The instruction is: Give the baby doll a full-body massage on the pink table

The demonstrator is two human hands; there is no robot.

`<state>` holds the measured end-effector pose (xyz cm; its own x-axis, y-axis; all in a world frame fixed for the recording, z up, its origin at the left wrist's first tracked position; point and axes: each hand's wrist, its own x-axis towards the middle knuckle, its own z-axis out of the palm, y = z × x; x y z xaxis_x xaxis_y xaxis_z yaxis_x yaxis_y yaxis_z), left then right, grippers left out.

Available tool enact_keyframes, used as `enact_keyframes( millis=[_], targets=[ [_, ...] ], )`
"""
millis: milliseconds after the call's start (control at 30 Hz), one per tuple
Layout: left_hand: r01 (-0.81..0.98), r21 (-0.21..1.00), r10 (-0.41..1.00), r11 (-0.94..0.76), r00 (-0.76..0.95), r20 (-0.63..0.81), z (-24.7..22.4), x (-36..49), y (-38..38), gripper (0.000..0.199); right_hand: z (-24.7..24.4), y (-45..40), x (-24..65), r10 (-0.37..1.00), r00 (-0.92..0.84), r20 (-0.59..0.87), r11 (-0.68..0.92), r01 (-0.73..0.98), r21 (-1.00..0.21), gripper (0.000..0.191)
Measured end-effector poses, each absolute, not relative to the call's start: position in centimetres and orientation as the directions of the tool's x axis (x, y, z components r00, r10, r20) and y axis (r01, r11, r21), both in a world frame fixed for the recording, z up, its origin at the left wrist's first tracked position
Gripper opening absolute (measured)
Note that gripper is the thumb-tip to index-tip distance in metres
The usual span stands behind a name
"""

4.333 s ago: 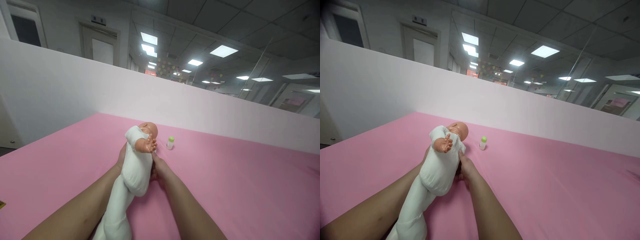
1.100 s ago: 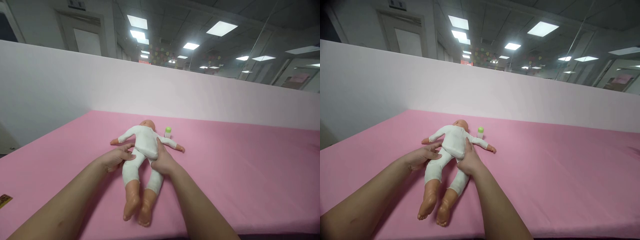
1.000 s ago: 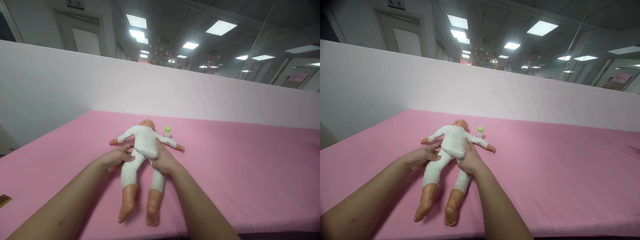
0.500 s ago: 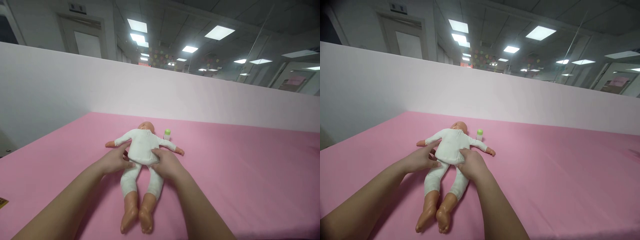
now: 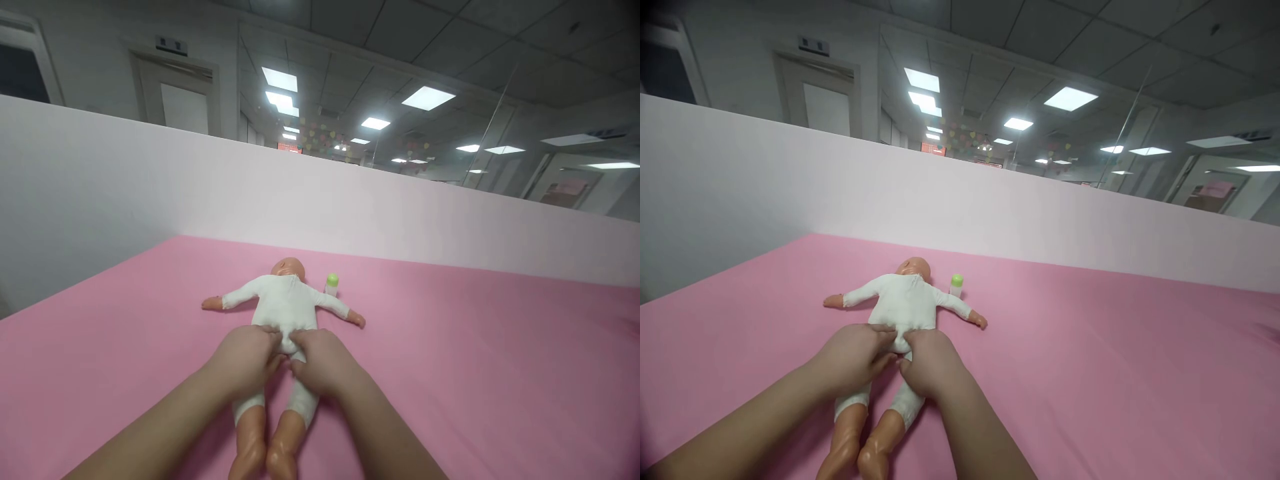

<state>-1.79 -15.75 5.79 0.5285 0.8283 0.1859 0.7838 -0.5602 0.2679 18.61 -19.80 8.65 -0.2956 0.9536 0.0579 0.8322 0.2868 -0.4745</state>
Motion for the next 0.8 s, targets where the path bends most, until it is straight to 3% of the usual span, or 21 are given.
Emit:
enact_keyframes(
  millis=[133,333,467,567,667,800],
  targets=[
    [0.777,0.263,0.82,-0.572,0.547,0.169,5.3,-2.2,-15.2,0.054,8.1,-19.4,17.8,0.942,-0.326,0.074,0.33,0.87,-0.366,0.021],
    [0.866,0.268,0.906,-0.422,0.413,0.091,5.9,-1.8,-15.7,0.035,6.7,-19.7,16.3,0.907,-0.368,0.206,0.401,0.903,-0.153,0.016],
    [0.837,0.254,0.867,-0.484,0.419,0.271,6.6,-1.9,-16.0,0.02,5.9,-19.5,16.4,0.887,-0.316,0.337,0.412,0.871,-0.268,0.021],
    [0.782,0.26,0.804,-0.567,0.455,0.383,6.7,-2.3,-15.9,0.028,5.7,-19.1,17.0,0.883,-0.256,0.393,0.404,0.84,-0.361,0.04],
    [0.762,0.267,0.788,-0.59,0.47,0.397,5.8,-2.4,-15.4,0.04,5.8,-18.7,17.4,0.923,-0.225,0.312,0.346,0.839,-0.419,0.05],
    [0.751,0.295,0.802,-0.59,0.503,0.323,4.5,-2.0,-15.0,0.036,6.1,-18.7,17.4,0.94,-0.273,0.203,0.335,0.849,-0.41,0.045]
  ],
)
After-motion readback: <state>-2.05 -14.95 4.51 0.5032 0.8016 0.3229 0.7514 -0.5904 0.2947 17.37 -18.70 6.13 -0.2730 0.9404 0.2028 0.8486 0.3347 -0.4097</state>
